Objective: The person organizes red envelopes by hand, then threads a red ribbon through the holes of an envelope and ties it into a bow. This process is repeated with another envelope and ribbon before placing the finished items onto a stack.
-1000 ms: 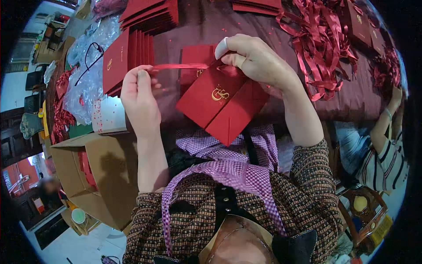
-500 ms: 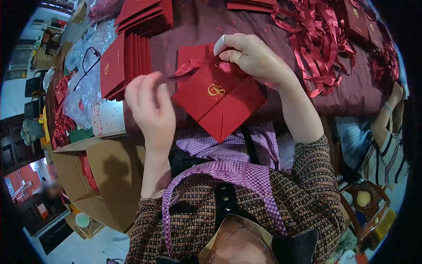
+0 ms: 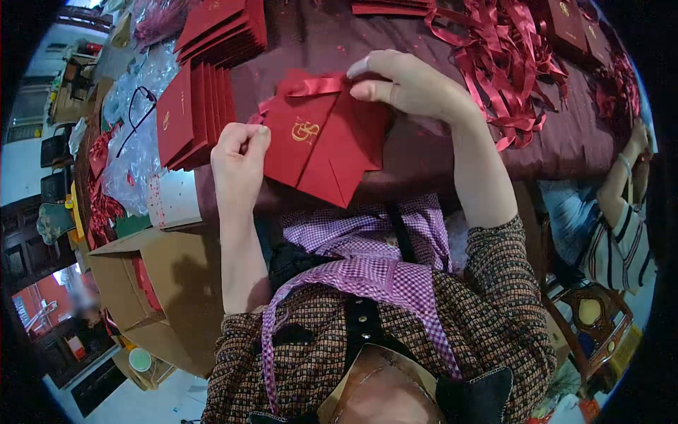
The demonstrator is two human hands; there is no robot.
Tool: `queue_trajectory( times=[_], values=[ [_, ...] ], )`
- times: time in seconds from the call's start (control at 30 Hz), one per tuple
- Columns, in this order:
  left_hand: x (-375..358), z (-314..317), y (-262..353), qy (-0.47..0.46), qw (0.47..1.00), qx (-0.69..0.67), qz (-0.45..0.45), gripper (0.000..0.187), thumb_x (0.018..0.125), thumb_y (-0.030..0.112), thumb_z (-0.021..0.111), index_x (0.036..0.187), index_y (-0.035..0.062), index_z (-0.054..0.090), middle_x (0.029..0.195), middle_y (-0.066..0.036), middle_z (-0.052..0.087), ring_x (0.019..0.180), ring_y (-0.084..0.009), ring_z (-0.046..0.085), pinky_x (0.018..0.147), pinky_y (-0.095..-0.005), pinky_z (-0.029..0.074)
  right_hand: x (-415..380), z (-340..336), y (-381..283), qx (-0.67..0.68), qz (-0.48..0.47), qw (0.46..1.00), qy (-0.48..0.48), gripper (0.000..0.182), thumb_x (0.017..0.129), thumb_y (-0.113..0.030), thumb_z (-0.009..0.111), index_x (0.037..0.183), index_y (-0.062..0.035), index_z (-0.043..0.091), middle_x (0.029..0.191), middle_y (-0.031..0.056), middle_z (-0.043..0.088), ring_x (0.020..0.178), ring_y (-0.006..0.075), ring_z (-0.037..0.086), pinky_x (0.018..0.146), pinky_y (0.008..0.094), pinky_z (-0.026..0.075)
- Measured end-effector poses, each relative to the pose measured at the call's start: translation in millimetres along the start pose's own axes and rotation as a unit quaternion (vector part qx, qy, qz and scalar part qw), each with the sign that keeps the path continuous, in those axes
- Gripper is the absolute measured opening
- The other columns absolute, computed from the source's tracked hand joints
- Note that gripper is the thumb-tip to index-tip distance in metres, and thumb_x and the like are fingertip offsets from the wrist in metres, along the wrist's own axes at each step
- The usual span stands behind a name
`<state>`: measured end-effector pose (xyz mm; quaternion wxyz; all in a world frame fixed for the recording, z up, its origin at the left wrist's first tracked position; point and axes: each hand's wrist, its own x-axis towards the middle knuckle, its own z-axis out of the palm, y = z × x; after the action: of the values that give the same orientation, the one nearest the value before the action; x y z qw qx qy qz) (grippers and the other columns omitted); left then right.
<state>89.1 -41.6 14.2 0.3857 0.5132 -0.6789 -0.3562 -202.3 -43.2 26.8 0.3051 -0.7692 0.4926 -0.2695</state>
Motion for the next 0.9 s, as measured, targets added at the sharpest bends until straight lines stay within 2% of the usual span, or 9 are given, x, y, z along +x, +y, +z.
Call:
queue_trajectory(
  times=[0.03,0.2,0.27,0.3,0.4,0.43,0.53,0.63,0.9],
  values=[
    [0.6,-0.9,-0.1,0.010,1.000,0.004,-0.017,0.011,0.084,0.006,0.065,0.080,-0.0039,0.061,0.072,-0.003,0.056,0.065,-0.0064,0.049,0.060,-0.0226,0.041,-3.5,4.4,2.0,-0.038,-0.037,0.998,0.030,0.029,0.085,-0.023,0.065,0.108,-0.0047,0.062,0.105,0.0117,0.060,0.105,0.0291,0.052,0.091,0.0386,0.042],
    [-0.3,5.5,-1.9,0.015,0.999,-0.007,-0.034,0.013,0.085,0.007,0.065,0.079,-0.0045,0.061,0.071,-0.002,0.054,0.065,-0.0062,0.049,0.059,-0.0229,0.041,-4.0,2.9,3.1,-0.120,-0.069,0.990,0.037,0.016,0.083,-0.015,0.064,0.091,-0.0020,0.058,0.096,0.0090,0.061,0.093,0.0253,0.055,0.082,0.0359,0.045],
    [-1.3,6.6,-1.6,0.020,0.999,0.004,-0.030,0.014,0.085,0.007,0.065,0.079,-0.0046,0.060,0.071,-0.002,0.054,0.065,-0.0061,0.049,0.059,-0.0229,0.040,-4.3,-8.4,-10.6,0.040,0.070,0.997,0.013,0.011,0.083,-0.010,0.063,0.090,-0.0025,0.058,0.079,0.0056,0.058,0.075,0.0194,0.057,0.070,0.0313,0.047],
    [-1.0,6.0,0.4,0.015,1.000,0.006,-0.020,0.014,0.085,0.006,0.065,0.079,-0.0048,0.060,0.070,-0.002,0.054,0.064,-0.0060,0.049,0.058,-0.0230,0.040,-4.9,-6.5,-5.6,0.058,0.043,0.996,0.061,0.007,0.086,-0.008,0.061,0.090,-0.0024,0.058,0.068,0.0010,0.053,0.064,0.0105,0.053,0.058,0.0261,0.045],
    [-1.8,7.3,2.1,0.009,1.000,-0.006,-0.019,0.014,0.085,0.006,0.064,0.078,-0.0051,0.060,0.070,-0.002,0.053,0.064,-0.0060,0.049,0.057,-0.0229,0.040,-2.9,-7.6,-6.6,0.240,0.102,0.961,0.089,0.007,0.089,-0.010,0.060,0.090,-0.0031,0.058,0.069,-0.0023,0.054,0.064,0.0044,0.051,0.054,0.0208,0.043],
    [-1.6,7.8,2.3,0.006,0.999,-0.020,-0.026,0.013,0.085,0.005,0.064,0.078,-0.0052,0.059,0.069,-0.002,0.053,0.063,-0.0060,0.049,0.057,-0.0228,0.040,-3.2,-7.0,-3.5,0.295,0.077,0.947,0.103,0.018,0.090,-0.020,0.060,0.098,-0.0037,0.062,0.072,-0.0004,0.058,0.061,0.0050,0.052,0.051,0.0200,0.043],
    [-0.5,9.8,-2.5,0.018,0.999,-0.020,-0.021,0.012,0.086,0.005,0.063,0.079,-0.0050,0.059,0.070,-0.001,0.054,0.063,-0.0052,0.048,0.056,-0.0222,0.039,-10.8,-25.0,-24.1,0.473,0.083,0.871,0.103,0.025,0.088,-0.020,0.064,0.106,-0.0032,0.064,0.078,-0.0010,0.061,0.064,0.0071,0.055,0.053,0.0208,0.045],
    [2.1,11.6,0.8,0.021,0.997,-0.065,-0.040,0.011,0.087,0.005,0.062,0.081,-0.0048,0.060,0.071,0.000,0.056,0.064,-0.0043,0.048,0.057,-0.0214,0.040,-11.1,-24.9,-2.2,0.651,-0.094,0.751,0.056,0.027,0.091,-0.009,0.055,0.116,0.0009,0.059,0.090,0.0080,0.062,0.080,0.0160,0.059,0.068,0.0302,0.048],
    [1.2,15.2,8.0,0.008,0.995,-0.083,-0.059,0.010,0.087,0.005,0.062,0.090,-0.0052,0.062,0.074,0.001,0.057,0.066,-0.0042,0.049,0.060,-0.0203,0.041,-0.6,-9.1,-6.9,0.291,-0.035,0.932,0.213,0.025,0.090,-0.002,0.052,0.110,-0.0036,0.066,0.090,0.0046,0.066,0.083,0.0107,0.062,0.074,0.0239,0.050]
  ],
)
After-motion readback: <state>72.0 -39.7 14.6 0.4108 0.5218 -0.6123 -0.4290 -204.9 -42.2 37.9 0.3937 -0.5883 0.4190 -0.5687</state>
